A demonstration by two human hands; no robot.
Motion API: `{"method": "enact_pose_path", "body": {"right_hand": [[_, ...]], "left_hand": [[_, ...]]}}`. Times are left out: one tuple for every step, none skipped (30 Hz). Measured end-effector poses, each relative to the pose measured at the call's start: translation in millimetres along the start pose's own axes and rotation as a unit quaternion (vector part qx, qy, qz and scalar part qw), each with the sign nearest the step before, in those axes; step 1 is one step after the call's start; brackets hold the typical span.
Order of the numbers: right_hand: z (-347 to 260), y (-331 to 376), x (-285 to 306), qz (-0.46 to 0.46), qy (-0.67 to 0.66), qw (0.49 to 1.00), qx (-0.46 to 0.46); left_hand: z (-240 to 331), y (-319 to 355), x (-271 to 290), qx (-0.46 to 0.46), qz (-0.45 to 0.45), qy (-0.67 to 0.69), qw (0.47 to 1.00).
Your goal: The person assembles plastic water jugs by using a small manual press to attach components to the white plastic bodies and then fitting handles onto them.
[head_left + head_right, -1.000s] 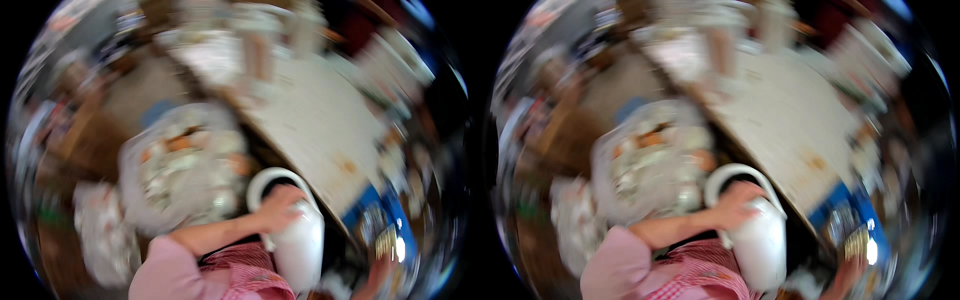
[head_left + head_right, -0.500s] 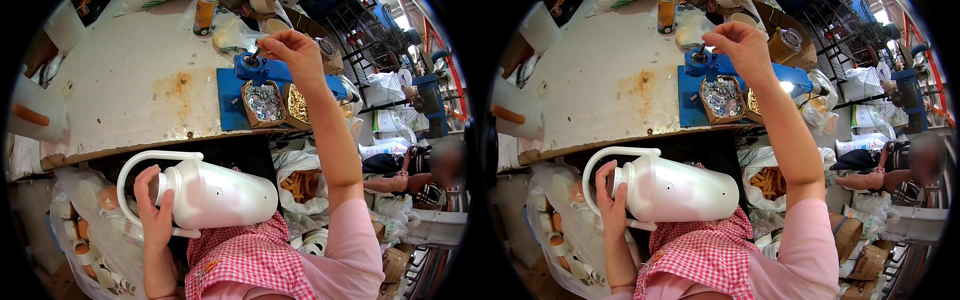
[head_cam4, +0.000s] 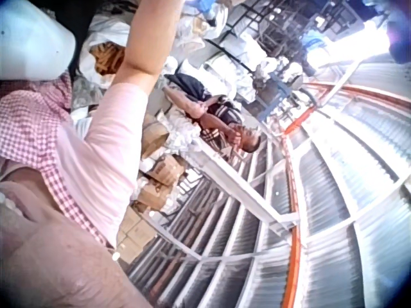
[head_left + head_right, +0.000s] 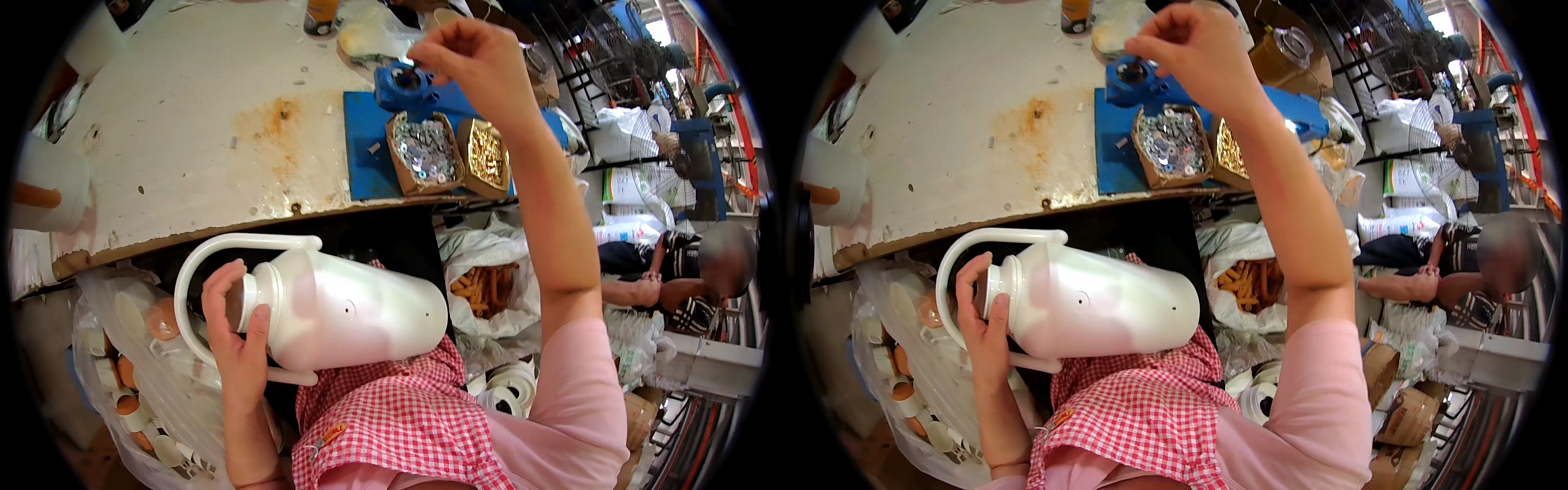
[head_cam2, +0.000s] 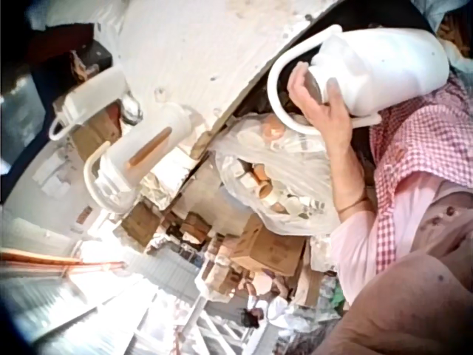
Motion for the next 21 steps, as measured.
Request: {"method": "enact_pose_path", "body": {"right_hand": [[5.9,-0.5,6.1,-0.013,0.017,1.0,-0.014],[-10.0,-2.9,-6.2,0.001,-0.004,0.999,-0.05],[-23.2,-1.0,-13.7,0.015,0.021,0.998,-0.05],[-28.6,-0.6,-15.8,0.013,-0.001,0.999,-0.037],[-28.6,-3.3,-9.2,0.02,-0.012,1.0,-0.017],[-16.9,-4.9,-12.0,0.017,-0.072,0.997,0.003],[-16.1,-7.0,-16.6,-0.006,-0.097,0.995,0.022],[-14.1,-0.9,-21.9,0.003,-0.128,0.991,0.036],[-14.1,6.7,-26.9,0.012,-0.158,0.986,0.051],[-5.3,16.5,-23.2,0.013,-0.18,0.98,0.082],[2.7,26.2,-19.3,0.013,-0.202,0.973,0.111],[4.9,45.5,-5.9,0.063,-0.137,0.981,0.125],[13.0,64.0,0.1,0.11,-0.078,0.981,0.14],[30.5,86.2,2.9,0.101,-0.098,0.99,0.026],[46.5,103.0,1.4,0.09,-0.122,0.985,-0.088],[40.6,107.0,-1.5,0.029,0.075,0.995,-0.057],[60.9,105.1,-7.0,0.006,0.06,0.997,-0.043],[77.6,100.3,-9.9,-0.01,0.136,0.99,-0.019],[93.9,95.5,-15.6,-0.032,0.207,0.978,0.007],[108.0,94.1,-16.2,-0.03,0.203,0.979,0.008],[119.9,93.8,-17.8,-0.034,0.241,0.969,0.051]], "left_hand": [[-1.9,-1.3,-2.1,-0.002,-0.003,-0.002,1.0],[-3.0,0.5,0.6,-0.002,-0.001,-0.011,1.0],[-0.5,3.5,2.4,0.01,-0.004,0.0,1.0],[5.1,5.0,4.5,0.023,-0.001,-0.004,1.0],[10.9,0.8,1.9,0.023,0.002,-0.002,1.0],[12.1,0.2,0.1,0.014,0.005,-0.012,1.0],[15.1,-2.5,0.8,0.022,-0.014,-0.021,0.999],[19.4,-5.0,4.4,0.009,-0.042,-0.086,0.995],[23.6,-7.0,9.7,-0.005,-0.069,-0.151,0.986],[27.2,-10.4,16.6,-0.006,-0.074,-0.153,0.985],[32.3,-12.0,22.9,-0.028,-0.113,-0.216,0.97],[34.0,-11.7,27.0,-0.049,-0.15,-0.276,0.948],[31.5,-7.6,28.7,-0.044,-0.148,-0.283,0.946],[30.9,-5.4,28.6,-0.042,-0.145,-0.263,0.953],[29.3,-2.3,27.0,-0.038,-0.142,-0.246,0.958],[25.5,2.8,26.7,-0.023,-0.121,-0.226,0.966],[23.3,3.1,25.8,-0.026,-0.126,-0.232,0.964],[22.9,2.7,24.8,-0.022,-0.113,-0.215,0.97],[22.4,4.9,24.0,-0.011,-0.095,-0.2,0.975],[24.0,4.8,20.7,-0.012,-0.095,-0.205,0.974],[25.6,4.2,17.8,0.005,-0.091,-0.187,0.978]]}}
Point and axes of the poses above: each hand's wrist, its own y-axis away from the middle knuckle, its own x-axis out of the back of the hand, z = x × y, the point moved 1 cm from there along -y, towards the middle knuckle, and after that the axes turned 14 degrees about -y, right-handed, at the moved point
